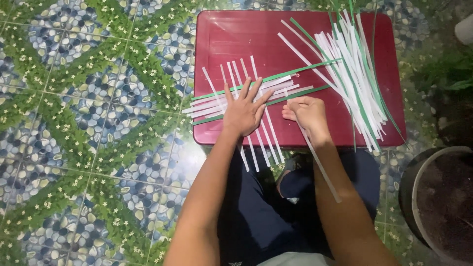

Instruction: The person weaves white and green plastic strips by hand on a red surface. They repeatedly interlace the strips in a basket-weave pattern, adjusting alignment and tension throughout the process.

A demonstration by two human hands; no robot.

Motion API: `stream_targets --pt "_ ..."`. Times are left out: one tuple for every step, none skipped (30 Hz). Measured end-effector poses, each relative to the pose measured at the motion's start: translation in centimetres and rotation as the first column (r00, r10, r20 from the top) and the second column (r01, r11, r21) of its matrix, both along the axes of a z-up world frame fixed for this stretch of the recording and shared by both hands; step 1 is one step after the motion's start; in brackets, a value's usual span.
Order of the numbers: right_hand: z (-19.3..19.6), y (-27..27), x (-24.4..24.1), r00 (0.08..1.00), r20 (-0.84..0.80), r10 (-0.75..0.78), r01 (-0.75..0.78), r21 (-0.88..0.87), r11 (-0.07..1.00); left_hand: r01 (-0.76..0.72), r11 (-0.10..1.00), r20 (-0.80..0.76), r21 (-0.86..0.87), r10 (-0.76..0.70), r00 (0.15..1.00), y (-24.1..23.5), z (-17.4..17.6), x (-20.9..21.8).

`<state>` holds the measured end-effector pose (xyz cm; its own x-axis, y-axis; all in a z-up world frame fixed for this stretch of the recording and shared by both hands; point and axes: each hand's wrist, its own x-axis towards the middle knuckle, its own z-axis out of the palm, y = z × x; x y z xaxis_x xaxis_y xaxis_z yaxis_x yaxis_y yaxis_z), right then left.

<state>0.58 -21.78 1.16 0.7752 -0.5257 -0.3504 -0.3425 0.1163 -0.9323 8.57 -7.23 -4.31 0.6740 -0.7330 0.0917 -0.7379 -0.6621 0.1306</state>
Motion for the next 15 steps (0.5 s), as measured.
stream_targets --pt "0.3 0.2 -0.1 1.0 -0.002 0.001 -0.001 0.002 1.0 -0.001 1.0 -0.002 0.002 0.001 1.0 0.1 0.1 0.0" --pt "0.7 0.3 -0.1 1.0 -0.013 0.014 -0.015 -0.018 1.0 0.001 1.0 -0.001 0.0 -0.001 1.0 0.1 0.2 0.0" --pt "1.0 0.4 -0.2 0.999 -0.024 0.027 -0.028 -0.038 0.999 0.003 1.0 0.0 -0.001 -0.003 1.0 0.1 0.3 0.0" --pt "0.5 0.2 -0.1 0.999 -0.022 0.024 -0.025 -0.039 0.999 0.007 1.0 0.002 -0.003 -0.007 1.0 0.0 0.3 0.0" --pt "0.0 0.0 0.0 0.999 -0.024 0.039 -0.041 -0.069 0.997 0.006 1.0 -0.001 0.0 -0.006 1.0 0.0 0.3 0.1" --pt "-0.6 -0.2 0.0 0.998 -0.029 0.055 -0.057 -0.098 0.994 0.005 1.0 -0.006 0.004 -0.005 1.0 0.1 0.3 0.0" --pt "-1.0 -0.4 -0.1 0.998 -0.029 0.052 -0.055 -0.098 0.994 0.008 1.0 -0.006 0.004 -0.008 1.0 -0.1 0.3 0.0" --pt "-1.4 -0.5 -0.2 0.996 -0.066 0.055 -0.068 -0.216 0.974 0.006 1.0 -0.005 0.004 -0.006 1.0 0.0 0.3 0.0" --pt "-1.8 -0.6 -0.2 0.993 -0.104 0.054 -0.086 -0.331 0.94 0.004 1.0 -0.003 0.004 -0.004 1.0 0.0 0.3 0.0" --pt "-2.1 -0.6 -0.3 0.993 -0.103 0.054 -0.086 -0.331 0.94 0.004 1.0 -0.002 0.003 -0.004 1.0 0.0 0.3 0.0" --pt "-2.4 -0.7 -0.3 0.995 -0.098 0.034 -0.067 -0.363 0.929 0.005 1.0 -0.003 0.002 -0.005 1.0 0.0 0.4 0.0" --pt "-2.8 -0.7 -0.4 0.995 -0.095 0.013 -0.05 -0.393 0.918 0.007 1.0 -0.007 0.002 -0.007 1.0 0.0 0.4 -0.1" --pt "-2.5 -0.5 -0.5 0.995 -0.096 0.013 -0.05 -0.393 0.918 0.007 1.0 -0.008 0.002 -0.007 1.0 0.0 0.3 -0.1" --pt "-2.2 -0.4 -0.5 0.996 -0.09 0.006 -0.042 -0.396 0.917 0.005 1.0 -0.005 0.0 -0.005 1.0 0.0 0.3 -0.1" --pt "-1.9 -0.2 -0.5 0.997 -0.083 -0.001 -0.033 -0.399 0.916 0.002 1.0 -0.002 -0.002 -0.002 1.0 0.0 0.3 0.0"
